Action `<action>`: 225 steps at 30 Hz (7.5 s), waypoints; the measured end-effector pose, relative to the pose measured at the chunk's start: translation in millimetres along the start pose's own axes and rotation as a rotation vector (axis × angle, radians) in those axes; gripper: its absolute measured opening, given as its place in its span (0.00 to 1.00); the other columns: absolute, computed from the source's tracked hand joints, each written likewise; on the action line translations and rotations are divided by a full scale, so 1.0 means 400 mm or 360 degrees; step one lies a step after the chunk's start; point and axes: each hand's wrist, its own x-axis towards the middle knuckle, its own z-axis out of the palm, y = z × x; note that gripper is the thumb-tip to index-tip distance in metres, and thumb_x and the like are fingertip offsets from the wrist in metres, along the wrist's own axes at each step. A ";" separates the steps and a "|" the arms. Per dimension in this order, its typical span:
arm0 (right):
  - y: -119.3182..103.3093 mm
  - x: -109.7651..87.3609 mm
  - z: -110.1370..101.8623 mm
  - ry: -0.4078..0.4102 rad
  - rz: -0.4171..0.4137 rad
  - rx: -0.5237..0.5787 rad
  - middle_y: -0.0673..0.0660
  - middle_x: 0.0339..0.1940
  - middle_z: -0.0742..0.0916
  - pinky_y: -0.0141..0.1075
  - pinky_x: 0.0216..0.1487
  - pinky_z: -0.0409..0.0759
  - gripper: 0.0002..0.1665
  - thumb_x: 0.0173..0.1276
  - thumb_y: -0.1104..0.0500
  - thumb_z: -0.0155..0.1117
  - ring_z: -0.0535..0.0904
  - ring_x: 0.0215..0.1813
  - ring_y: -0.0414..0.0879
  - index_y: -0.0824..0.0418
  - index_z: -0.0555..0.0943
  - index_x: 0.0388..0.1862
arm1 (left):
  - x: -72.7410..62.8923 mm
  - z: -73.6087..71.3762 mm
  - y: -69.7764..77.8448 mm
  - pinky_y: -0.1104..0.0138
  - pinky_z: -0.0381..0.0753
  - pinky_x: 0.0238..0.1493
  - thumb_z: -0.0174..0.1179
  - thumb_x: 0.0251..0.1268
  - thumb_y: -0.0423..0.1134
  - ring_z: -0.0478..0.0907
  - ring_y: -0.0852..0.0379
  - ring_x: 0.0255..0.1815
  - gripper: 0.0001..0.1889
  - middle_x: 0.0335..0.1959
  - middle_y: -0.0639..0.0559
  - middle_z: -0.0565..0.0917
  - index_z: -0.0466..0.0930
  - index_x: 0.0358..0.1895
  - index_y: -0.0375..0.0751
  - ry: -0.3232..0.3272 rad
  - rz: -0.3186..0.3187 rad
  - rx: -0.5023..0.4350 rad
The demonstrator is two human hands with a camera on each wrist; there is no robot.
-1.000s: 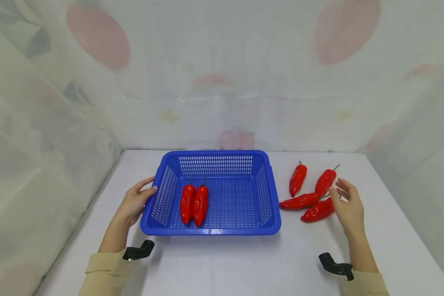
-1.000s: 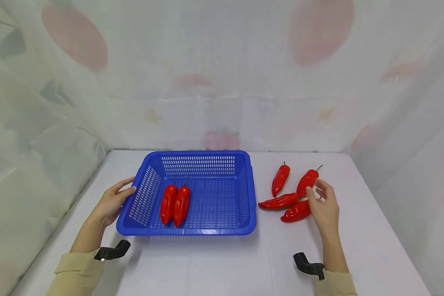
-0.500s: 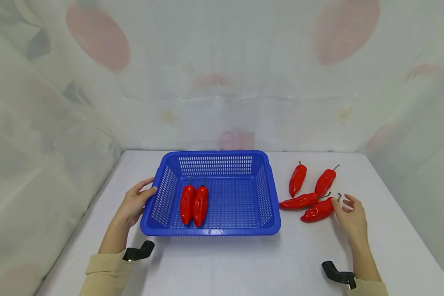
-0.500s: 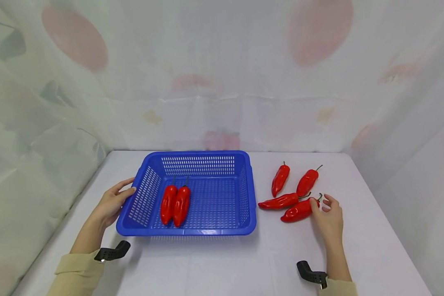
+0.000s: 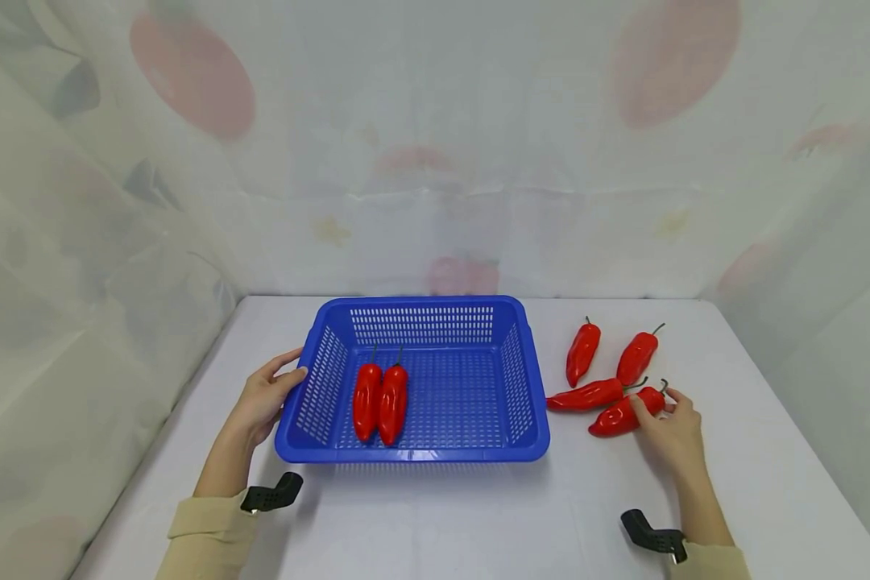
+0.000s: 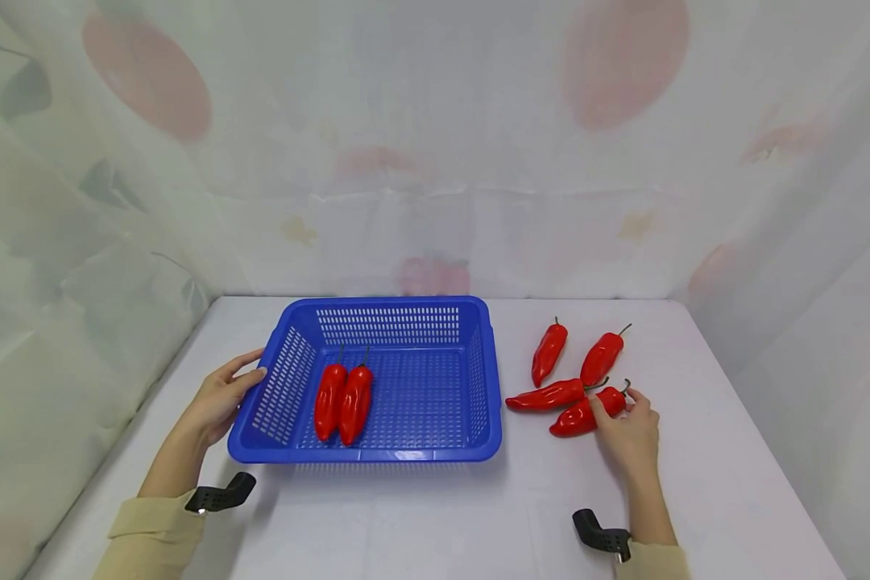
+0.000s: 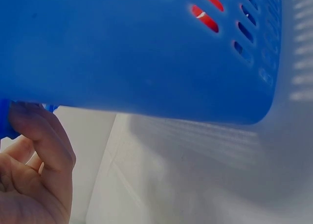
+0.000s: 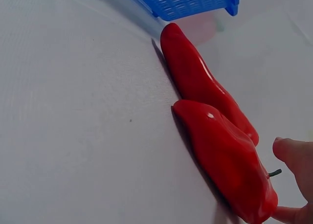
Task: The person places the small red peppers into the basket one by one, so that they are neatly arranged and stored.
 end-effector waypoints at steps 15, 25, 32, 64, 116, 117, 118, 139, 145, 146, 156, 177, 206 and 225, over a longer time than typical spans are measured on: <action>-0.013 0.008 0.013 0.0012 -0.0047 -0.0100 0.77 0.58 0.62 0.61 0.51 0.71 0.48 0.65 0.44 0.53 0.59 0.59 0.70 0.73 0.47 0.69 | 0.007 -0.004 -0.004 0.60 0.83 0.35 0.55 0.65 0.49 0.83 0.58 0.34 0.33 0.38 0.53 0.82 0.55 0.70 0.48 0.0000 0.0002 -0.0026; -0.004 0.018 0.000 -0.0015 -0.0056 0.0014 0.76 0.61 0.62 0.59 0.55 0.70 0.44 0.65 0.52 0.53 0.60 0.60 0.69 0.74 0.47 0.69 | 0.008 -0.002 -0.006 0.61 0.83 0.34 0.55 0.65 0.49 0.83 0.57 0.34 0.33 0.36 0.55 0.83 0.55 0.70 0.47 -0.0014 0.0000 -0.0046; 0.002 0.028 -0.013 -0.0080 -0.0086 -0.0034 0.77 0.62 0.61 0.59 0.54 0.71 0.43 0.66 0.52 0.52 0.59 0.61 0.70 0.74 0.47 0.69 | 0.006 0.000 -0.004 0.61 0.83 0.34 0.55 0.65 0.49 0.83 0.57 0.34 0.33 0.36 0.55 0.83 0.55 0.70 0.47 -0.0008 -0.0007 -0.0042; 0.032 0.046 -0.047 -0.0141 -0.0199 -0.0165 0.77 0.62 0.62 0.59 0.45 0.76 0.41 0.66 0.57 0.52 0.60 0.59 0.72 0.69 0.46 0.71 | 0.005 0.000 -0.004 0.60 0.83 0.35 0.54 0.65 0.49 0.83 0.57 0.35 0.33 0.38 0.52 0.82 0.55 0.71 0.48 0.0002 -0.0003 -0.0023; 0.001 0.035 -0.073 0.0004 -0.0079 -0.0106 0.76 0.60 0.63 0.56 0.41 0.79 0.45 0.65 0.49 0.55 0.61 0.58 0.70 0.66 0.48 0.72 | 0.003 -0.002 -0.001 0.60 0.83 0.37 0.54 0.65 0.50 0.83 0.57 0.36 0.33 0.41 0.52 0.81 0.53 0.71 0.50 -0.0006 -0.0025 -0.0021; -0.001 0.036 -0.073 0.0017 -0.0087 -0.0107 0.76 0.61 0.63 0.56 0.42 0.78 0.44 0.65 0.50 0.55 0.61 0.58 0.70 0.66 0.48 0.72 | 0.002 -0.002 -0.001 0.59 0.83 0.37 0.54 0.65 0.50 0.83 0.57 0.36 0.33 0.40 0.52 0.81 0.53 0.71 0.50 -0.0007 -0.0025 -0.0023; -0.004 0.037 -0.074 0.0028 -0.0095 -0.0106 0.76 0.61 0.63 0.57 0.43 0.78 0.44 0.65 0.50 0.55 0.61 0.58 0.70 0.66 0.48 0.72 | 0.002 -0.002 -0.001 0.59 0.83 0.37 0.54 0.65 0.50 0.83 0.57 0.36 0.33 0.40 0.52 0.82 0.53 0.71 0.50 -0.0008 -0.0026 -0.0026; -0.130 0.025 -0.050 0.0110 -0.0414 0.0003 0.74 0.58 0.66 0.60 0.44 0.76 0.43 0.64 0.54 0.59 0.65 0.56 0.68 0.63 0.51 0.72 | -0.007 0.003 0.018 0.61 0.83 0.34 0.53 0.67 0.43 0.83 0.57 0.34 0.31 0.36 0.53 0.83 0.53 0.71 0.47 -0.0053 -0.0054 -0.0125; -0.163 0.028 -0.037 0.0095 -0.0535 -0.0017 0.74 0.58 0.67 0.60 0.45 0.76 0.41 0.63 0.58 0.60 0.65 0.57 0.68 0.63 0.54 0.71 | -0.003 0.001 0.011 0.61 0.83 0.33 0.53 0.67 0.44 0.82 0.57 0.33 0.31 0.36 0.54 0.83 0.53 0.71 0.48 -0.0046 -0.0054 -0.0114; -0.170 0.029 -0.035 0.0092 -0.0556 -0.0018 0.74 0.58 0.67 0.60 0.45 0.75 0.41 0.63 0.58 0.60 0.64 0.57 0.68 0.63 0.54 0.71 | -0.001 0.000 0.008 0.61 0.83 0.33 0.53 0.67 0.44 0.82 0.57 0.33 0.31 0.36 0.54 0.83 0.53 0.71 0.48 -0.0043 -0.0052 -0.0109; -0.251 0.024 -0.016 0.0015 -0.0667 0.0031 0.72 0.58 0.68 0.58 0.43 0.77 0.41 0.62 0.58 0.61 0.66 0.57 0.67 0.62 0.54 0.71 | 0.004 -0.003 -0.003 0.61 0.83 0.34 0.55 0.65 0.48 0.83 0.58 0.34 0.33 0.36 0.55 0.83 0.55 0.71 0.49 -0.0030 -0.0028 -0.0085; -0.373 0.007 -0.007 -0.0113 -0.0811 -0.0070 0.69 0.61 0.71 0.55 0.43 0.79 0.42 0.62 0.52 0.61 0.74 0.52 0.64 0.54 0.53 0.71 | -0.023 0.008 0.040 0.60 0.83 0.35 0.52 0.68 0.42 0.83 0.56 0.35 0.31 0.39 0.51 0.82 0.52 0.71 0.45 -0.0047 -0.0060 -0.0078; -0.463 -0.027 0.049 -0.0406 -0.0820 0.0066 0.67 0.62 0.68 0.53 0.45 0.79 0.43 0.64 0.52 0.61 0.74 0.52 0.62 0.52 0.49 0.72 | -0.028 0.009 0.044 0.59 0.83 0.36 0.51 0.68 0.42 0.83 0.55 0.36 0.31 0.39 0.50 0.82 0.52 0.71 0.44 -0.0045 -0.0061 -0.0061; -0.487 -0.030 0.108 -0.0507 -0.0838 0.0106 0.67 0.58 0.72 0.50 0.43 0.80 0.43 0.62 0.52 0.62 0.76 0.51 0.61 0.57 0.50 0.69 | -0.029 0.013 0.045 0.59 0.83 0.36 0.51 0.68 0.42 0.83 0.56 0.35 0.31 0.38 0.50 0.82 0.52 0.72 0.45 -0.0029 -0.0071 -0.0048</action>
